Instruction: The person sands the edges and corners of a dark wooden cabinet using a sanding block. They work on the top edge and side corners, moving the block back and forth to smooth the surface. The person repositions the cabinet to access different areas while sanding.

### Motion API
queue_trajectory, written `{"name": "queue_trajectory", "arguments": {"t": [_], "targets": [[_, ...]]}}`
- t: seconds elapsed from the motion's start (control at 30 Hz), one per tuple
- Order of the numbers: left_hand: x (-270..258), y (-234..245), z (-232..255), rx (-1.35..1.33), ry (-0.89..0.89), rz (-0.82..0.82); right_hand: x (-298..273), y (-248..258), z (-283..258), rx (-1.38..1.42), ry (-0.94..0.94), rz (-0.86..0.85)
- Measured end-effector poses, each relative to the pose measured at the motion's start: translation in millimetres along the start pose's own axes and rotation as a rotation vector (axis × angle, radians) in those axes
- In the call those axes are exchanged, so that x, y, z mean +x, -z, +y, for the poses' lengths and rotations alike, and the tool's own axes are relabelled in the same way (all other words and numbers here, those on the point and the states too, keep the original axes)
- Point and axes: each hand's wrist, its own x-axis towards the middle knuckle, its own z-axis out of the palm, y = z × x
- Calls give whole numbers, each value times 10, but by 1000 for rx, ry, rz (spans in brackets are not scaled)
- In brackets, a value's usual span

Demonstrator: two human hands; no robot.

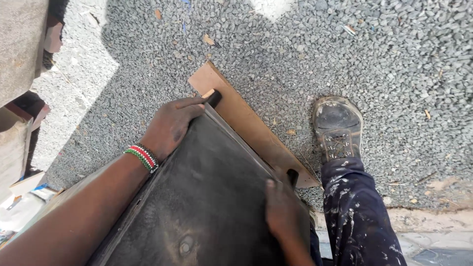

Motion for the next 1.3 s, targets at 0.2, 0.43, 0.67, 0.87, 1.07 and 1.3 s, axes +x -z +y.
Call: {"name": "queue_trajectory", "arguments": {"t": [0.2,0.43,0.67,0.87,1.07,1.3], "targets": [[466,381,736,-1044,1387,253,294,-247,-1107,-382,729,211],[316,141,164,-916,1056,223,100,336,-1584,390,685,-69],[239,16,257,-720,854,94,193,482,-1563,342,206,-303],[180,-162,285,-986,974,249,1021,1181,-2800,-22,519,-40],[212,-129,454,-1115,1011,328,1156,895,-2236,168,384,-223],[99,-211,213,-799,769,188,1390,308,-2074,790,5,-337]]}}
